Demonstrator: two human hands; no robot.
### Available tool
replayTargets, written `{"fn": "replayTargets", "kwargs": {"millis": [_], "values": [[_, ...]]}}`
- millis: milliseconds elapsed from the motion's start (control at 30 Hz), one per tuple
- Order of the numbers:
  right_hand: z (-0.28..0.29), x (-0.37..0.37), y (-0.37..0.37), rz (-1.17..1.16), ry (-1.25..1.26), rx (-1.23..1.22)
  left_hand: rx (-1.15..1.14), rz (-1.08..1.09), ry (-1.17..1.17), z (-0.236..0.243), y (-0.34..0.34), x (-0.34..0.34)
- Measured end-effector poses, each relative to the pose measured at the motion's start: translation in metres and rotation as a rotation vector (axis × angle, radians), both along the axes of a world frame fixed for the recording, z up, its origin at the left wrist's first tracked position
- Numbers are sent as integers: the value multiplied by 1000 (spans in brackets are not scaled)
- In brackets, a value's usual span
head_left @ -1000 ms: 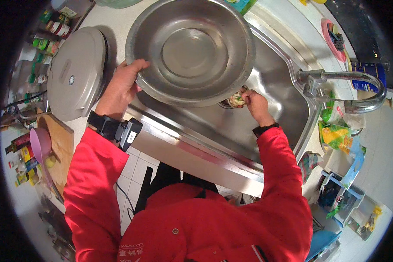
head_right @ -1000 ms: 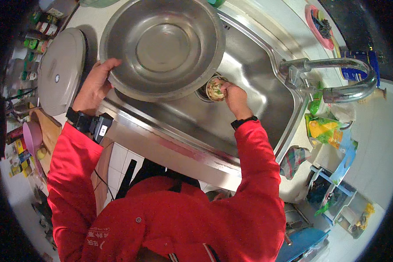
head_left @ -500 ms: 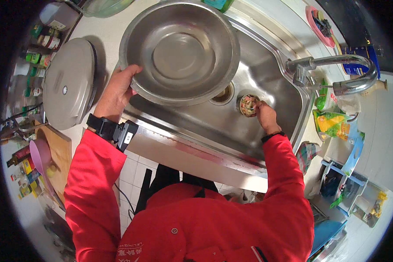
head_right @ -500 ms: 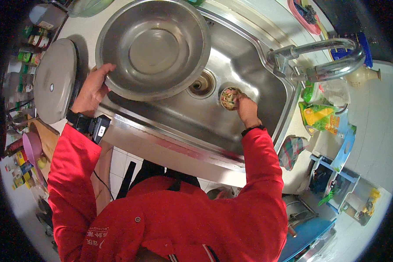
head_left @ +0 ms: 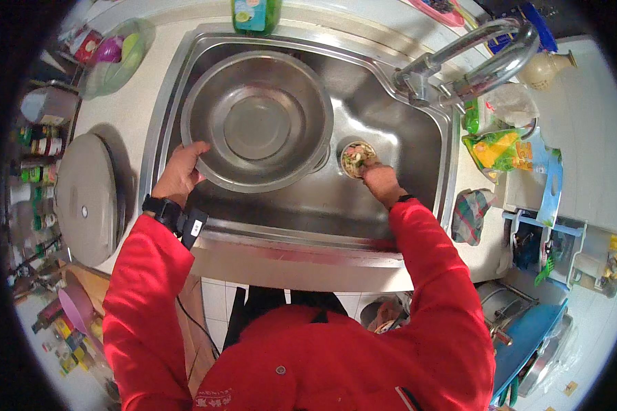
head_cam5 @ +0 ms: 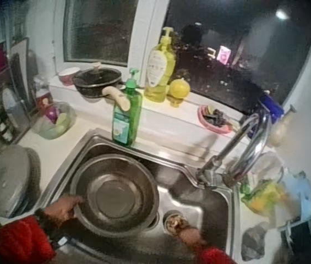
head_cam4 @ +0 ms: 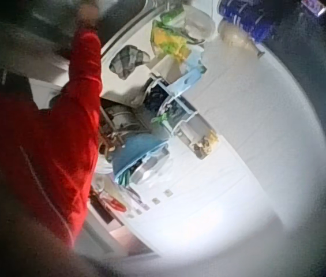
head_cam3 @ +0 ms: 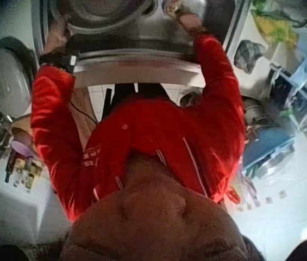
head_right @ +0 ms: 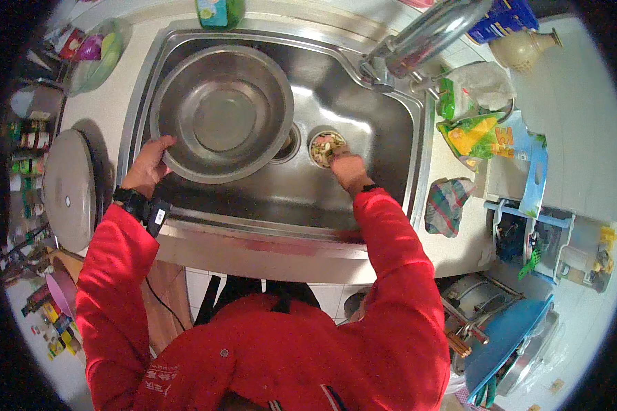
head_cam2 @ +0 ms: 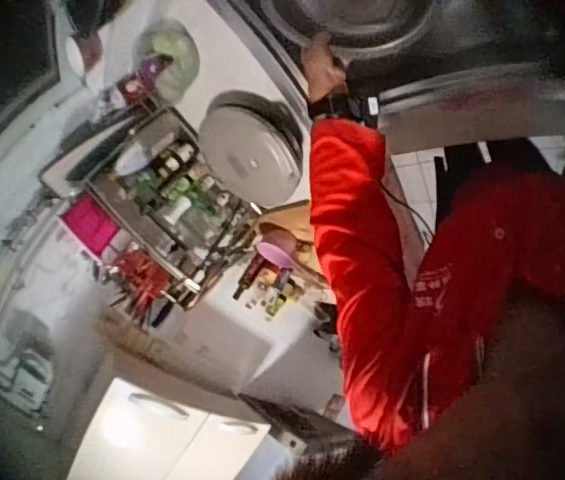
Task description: The person washes a small white bowl in the sink, then places it in a cabinet. They unwrap a bun and add it to a steamer on the stove, then discard the plastic wrap. The person wipes the countertop and stovetop with a cloth, rinses the cloth, and removes food scraps from the sink drain into a trash bin.
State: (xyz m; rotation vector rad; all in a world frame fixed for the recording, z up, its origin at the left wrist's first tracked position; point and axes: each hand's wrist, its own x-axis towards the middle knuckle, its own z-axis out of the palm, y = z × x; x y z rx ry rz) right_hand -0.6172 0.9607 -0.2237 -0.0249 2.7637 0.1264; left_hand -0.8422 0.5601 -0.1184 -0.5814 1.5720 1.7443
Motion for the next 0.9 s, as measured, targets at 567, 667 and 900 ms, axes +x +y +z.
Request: {"fn": "replayTargets", "kwargs": {"millis": [567, 667, 900], "values": [[76, 2, -11, -162, 460, -142, -187, -328, 6, -79, 26, -36], [118, 10, -15, -190, 494, -107, -144, -318, -26, -89, 24, -41], [201, 36, -32, -365, 567, -65, -216, -576, 465, -110, 5, -42]]}}
